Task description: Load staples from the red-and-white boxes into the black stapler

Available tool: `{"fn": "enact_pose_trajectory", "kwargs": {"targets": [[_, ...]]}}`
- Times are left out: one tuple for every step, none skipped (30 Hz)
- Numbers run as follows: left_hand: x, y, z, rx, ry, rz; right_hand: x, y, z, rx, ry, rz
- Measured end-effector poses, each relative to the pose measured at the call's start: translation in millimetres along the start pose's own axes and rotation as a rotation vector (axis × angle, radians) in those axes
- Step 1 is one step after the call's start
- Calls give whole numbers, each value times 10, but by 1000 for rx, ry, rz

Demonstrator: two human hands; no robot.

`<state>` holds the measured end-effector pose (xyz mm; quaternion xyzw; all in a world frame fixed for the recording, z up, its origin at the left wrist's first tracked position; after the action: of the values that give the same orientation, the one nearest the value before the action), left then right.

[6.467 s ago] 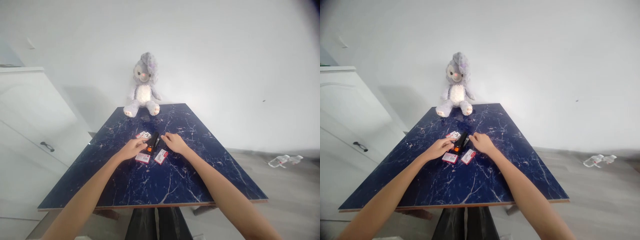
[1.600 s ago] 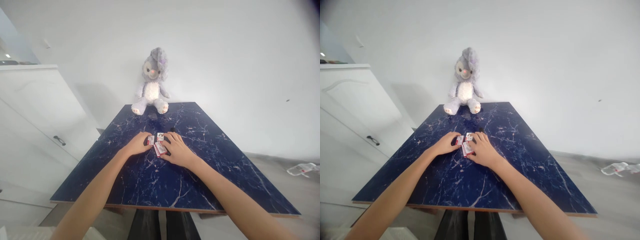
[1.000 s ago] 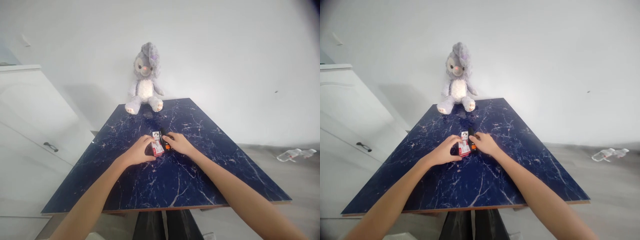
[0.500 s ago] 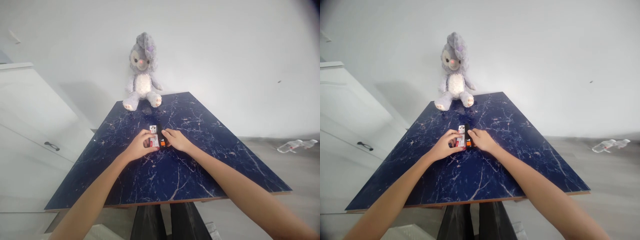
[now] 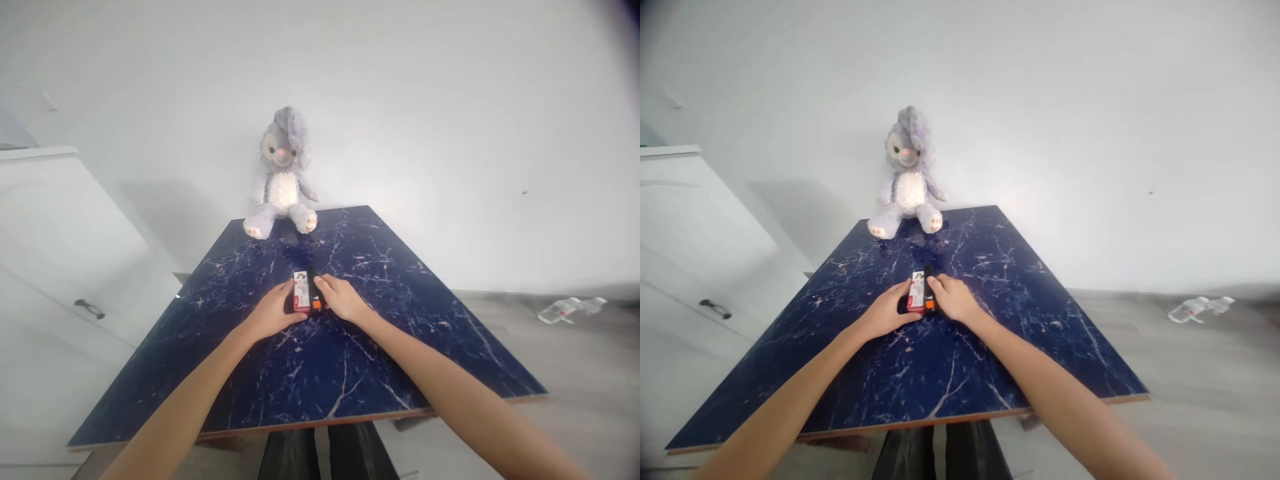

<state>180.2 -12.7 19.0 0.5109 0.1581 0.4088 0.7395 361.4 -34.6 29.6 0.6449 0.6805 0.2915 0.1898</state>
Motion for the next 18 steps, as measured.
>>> {"fn": "enact_pose_trajectory", "kwargs": {"targets": [[-4,-2,12,5,15,15,-7,22,-11,-23,-16,28],[-6,-11,26,10,28,24,-11,44,-7,-37,-40,58],[-8,-25,47,13,36,31,-12,60,7,-51,-65,75],[-6,-44,77,14,37,36,-11,76,26,-64,-86,86],[-1,-67,117,13,33,38,-6,89,48,-80,-101,85],[9,-91,164,11,27,42,2,103,71,-100,-110,75],[26,-118,214,10,24,46,13,124,95,-121,-116,66],[54,-144,260,14,30,54,28,153,123,-142,-123,59],[93,-170,301,27,45,67,48,193,156,-161,-132,59],[147,-196,342,48,62,81,73,243,194,-176,-141,63],[216,-221,381,74,77,101,102,304,239,-187,-151,75],[300,-247,421,103,87,121,134,374,290,-193,-160,93],[400,-278,464,129,90,138,165,452,350,-192,-170,115],[514,-316,506,149,91,149,193,537,419,-186,-177,139],[642,-365,549,163,90,150,216,626,499,-179,-187,162],[782,-427,594,171,90,138,232,720,588,-172,-196,186],[930,-500,642,172,91,121,240,821,683,-170,-203,213],[1084,-580,702,166,87,107,240,930,783,-173,-206,245]]}}
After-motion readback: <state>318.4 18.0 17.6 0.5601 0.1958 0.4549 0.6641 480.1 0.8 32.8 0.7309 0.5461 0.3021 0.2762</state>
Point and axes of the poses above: each hand's wrist, its own x-axis towards the middle knuckle, its own y-axis out of the back of the hand, z = x × y, the point moved 7 cm from there along x, towards the middle knuckle, and after that the axes turned 2 degrees about -z, right-handed, at the moved point
